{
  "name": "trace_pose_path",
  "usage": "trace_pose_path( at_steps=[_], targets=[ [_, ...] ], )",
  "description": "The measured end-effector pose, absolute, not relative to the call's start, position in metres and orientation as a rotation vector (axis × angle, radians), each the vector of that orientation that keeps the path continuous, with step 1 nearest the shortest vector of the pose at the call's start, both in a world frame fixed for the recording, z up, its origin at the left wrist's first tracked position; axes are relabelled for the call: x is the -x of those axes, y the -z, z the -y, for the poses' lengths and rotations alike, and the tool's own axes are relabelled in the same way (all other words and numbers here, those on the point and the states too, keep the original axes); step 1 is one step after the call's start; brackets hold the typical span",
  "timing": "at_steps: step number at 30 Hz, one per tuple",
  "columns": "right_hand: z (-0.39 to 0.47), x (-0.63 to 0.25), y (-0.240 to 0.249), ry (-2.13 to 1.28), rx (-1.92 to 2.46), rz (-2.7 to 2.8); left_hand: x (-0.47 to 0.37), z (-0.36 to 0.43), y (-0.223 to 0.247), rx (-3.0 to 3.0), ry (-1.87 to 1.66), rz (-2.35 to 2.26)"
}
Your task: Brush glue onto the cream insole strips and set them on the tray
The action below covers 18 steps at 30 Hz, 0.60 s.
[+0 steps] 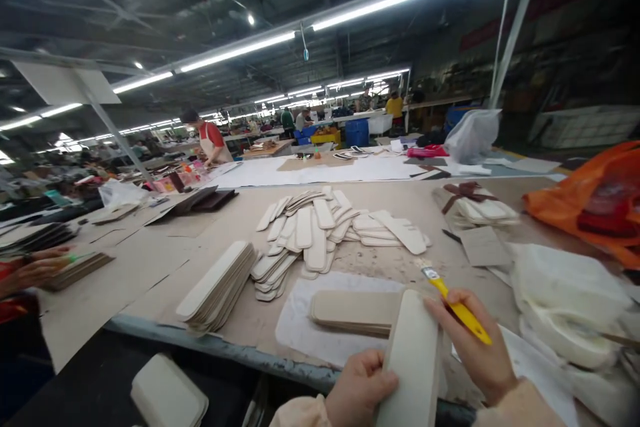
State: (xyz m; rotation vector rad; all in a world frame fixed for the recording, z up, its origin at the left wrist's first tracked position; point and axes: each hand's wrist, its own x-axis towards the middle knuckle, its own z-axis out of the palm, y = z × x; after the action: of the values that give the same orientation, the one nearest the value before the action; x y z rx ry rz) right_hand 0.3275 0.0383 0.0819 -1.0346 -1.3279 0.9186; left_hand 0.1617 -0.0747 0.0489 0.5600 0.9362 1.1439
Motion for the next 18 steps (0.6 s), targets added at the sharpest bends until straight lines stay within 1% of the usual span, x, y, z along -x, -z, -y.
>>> trace_pose_path(
  at_steps=[4, 8, 13, 18],
  targets=[
    [-0.043, -0.328, -0.079, -0.983, 1.046, 1.241, -0.131, 0.06, -0.057, -0.615, -1.076, -0.975],
    [-0.05, -0.335, -0.076, -1.049, 1.046, 1.175, -0.077, 0.031, -0.095, -0.664, -1.133, -1.139],
    [-0.054, -0.334, -0.079, -0.986, 1.047, 1.187, 0.012, -0.045, -0.135, -0.766, -1.265, -1.305],
    [-0.057, -0.324, -0.077, -0.96, 1.032, 1.24, 0.084, -0.126, -0.14, -0.769, -1.277, -1.546]
  ],
)
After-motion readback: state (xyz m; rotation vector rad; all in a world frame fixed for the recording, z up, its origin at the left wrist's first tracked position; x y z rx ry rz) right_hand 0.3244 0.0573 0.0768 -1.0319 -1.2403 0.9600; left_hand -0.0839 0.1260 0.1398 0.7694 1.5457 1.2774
